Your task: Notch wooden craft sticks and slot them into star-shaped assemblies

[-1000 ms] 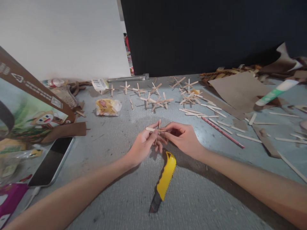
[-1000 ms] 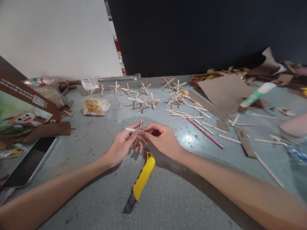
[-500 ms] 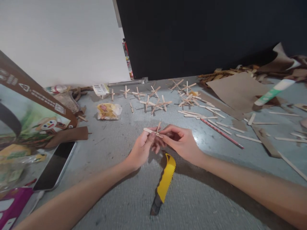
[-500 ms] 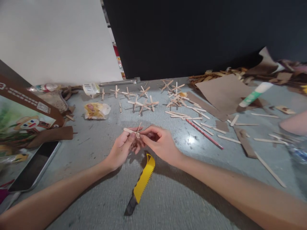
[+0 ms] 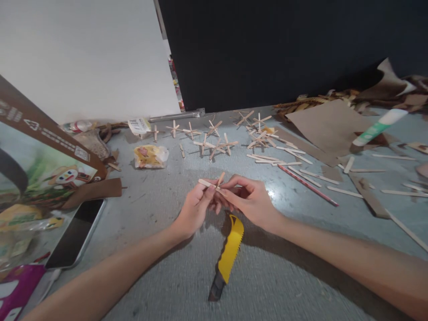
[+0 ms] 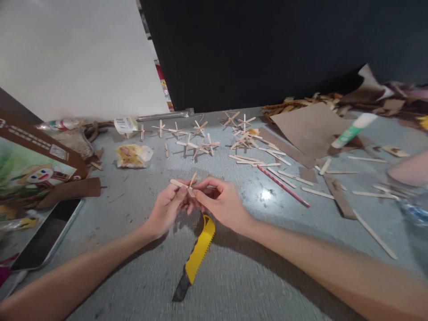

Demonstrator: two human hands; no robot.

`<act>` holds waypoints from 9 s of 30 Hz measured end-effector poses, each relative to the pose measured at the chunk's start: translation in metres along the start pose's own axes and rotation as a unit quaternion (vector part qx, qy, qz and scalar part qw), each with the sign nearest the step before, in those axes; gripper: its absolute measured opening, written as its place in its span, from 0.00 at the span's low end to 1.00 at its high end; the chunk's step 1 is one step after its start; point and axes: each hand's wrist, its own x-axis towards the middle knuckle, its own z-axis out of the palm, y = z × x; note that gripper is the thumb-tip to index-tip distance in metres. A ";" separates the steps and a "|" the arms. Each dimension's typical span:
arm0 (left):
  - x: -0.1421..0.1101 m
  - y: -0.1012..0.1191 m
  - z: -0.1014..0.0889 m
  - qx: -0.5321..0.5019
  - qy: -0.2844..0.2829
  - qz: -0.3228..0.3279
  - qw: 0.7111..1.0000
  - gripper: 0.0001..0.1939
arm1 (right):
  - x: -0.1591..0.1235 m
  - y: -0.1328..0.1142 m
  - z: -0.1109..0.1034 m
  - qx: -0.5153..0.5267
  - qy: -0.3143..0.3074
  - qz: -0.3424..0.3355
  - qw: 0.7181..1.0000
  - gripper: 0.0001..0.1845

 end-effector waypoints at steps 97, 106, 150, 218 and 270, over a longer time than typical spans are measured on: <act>0.016 -0.009 -0.026 0.043 0.024 0.083 0.995 0.28 | 0.010 0.014 -0.022 -0.156 0.004 -0.148 0.977 0.07; 0.012 -0.004 -0.023 0.065 0.046 0.094 0.992 0.19 | 0.010 0.014 -0.022 -0.160 -0.007 -0.157 0.975 0.07; -0.001 -0.013 -0.019 0.328 0.067 0.335 0.881 0.18 | 0.011 0.013 -0.028 -0.134 -0.015 -0.135 0.982 0.06; -0.002 -0.020 -0.020 0.182 -0.016 0.161 0.970 0.14 | 0.004 0.008 -0.025 -0.165 -0.008 -0.186 0.969 0.08; 0.003 -0.011 -0.022 0.267 0.063 0.188 0.943 0.10 | 0.005 0.011 -0.030 -0.357 -0.073 -0.313 0.877 0.29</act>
